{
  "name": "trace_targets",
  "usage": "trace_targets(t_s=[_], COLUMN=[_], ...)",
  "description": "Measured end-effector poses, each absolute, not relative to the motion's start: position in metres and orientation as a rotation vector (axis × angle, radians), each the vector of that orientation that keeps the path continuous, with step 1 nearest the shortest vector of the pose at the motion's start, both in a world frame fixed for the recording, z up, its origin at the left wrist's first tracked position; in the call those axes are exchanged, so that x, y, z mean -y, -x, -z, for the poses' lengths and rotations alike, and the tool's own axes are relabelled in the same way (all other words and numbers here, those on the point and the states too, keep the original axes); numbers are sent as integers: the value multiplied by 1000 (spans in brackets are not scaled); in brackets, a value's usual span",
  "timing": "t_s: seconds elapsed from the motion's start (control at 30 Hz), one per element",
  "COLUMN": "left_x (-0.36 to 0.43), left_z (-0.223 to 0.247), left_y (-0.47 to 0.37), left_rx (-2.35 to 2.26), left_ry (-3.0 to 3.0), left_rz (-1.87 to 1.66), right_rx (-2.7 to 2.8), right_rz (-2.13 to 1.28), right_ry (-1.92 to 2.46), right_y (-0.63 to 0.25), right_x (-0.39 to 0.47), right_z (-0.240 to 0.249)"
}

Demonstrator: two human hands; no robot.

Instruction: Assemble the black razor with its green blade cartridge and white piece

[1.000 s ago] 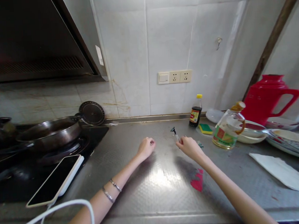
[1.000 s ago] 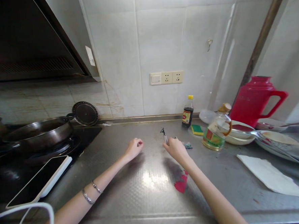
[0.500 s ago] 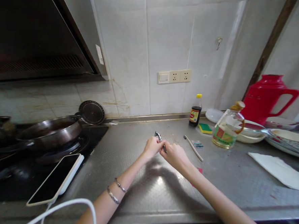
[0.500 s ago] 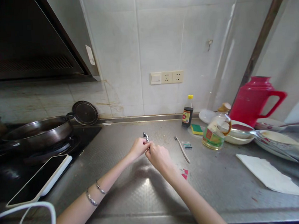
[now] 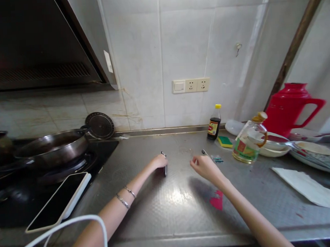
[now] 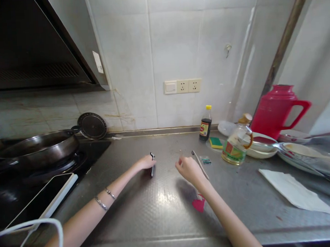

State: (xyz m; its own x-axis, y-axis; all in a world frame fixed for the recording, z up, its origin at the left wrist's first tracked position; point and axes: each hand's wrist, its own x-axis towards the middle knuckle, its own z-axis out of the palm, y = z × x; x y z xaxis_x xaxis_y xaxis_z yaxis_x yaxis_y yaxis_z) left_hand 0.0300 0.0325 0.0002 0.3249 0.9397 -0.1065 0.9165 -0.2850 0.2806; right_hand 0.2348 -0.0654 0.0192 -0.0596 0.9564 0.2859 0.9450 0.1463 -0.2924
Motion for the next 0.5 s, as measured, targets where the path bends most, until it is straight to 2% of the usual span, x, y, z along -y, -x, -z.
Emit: trace_targets(t_s=[0.5], left_x=[-32], left_z=[12], left_y=[-31], left_rx=[-1754], left_ry=[-2339], left_rz=[-90], right_rx=[1855], right_rz=[-16], right_ry=[2000], right_y=[-319], right_x=[59], right_z=[3])
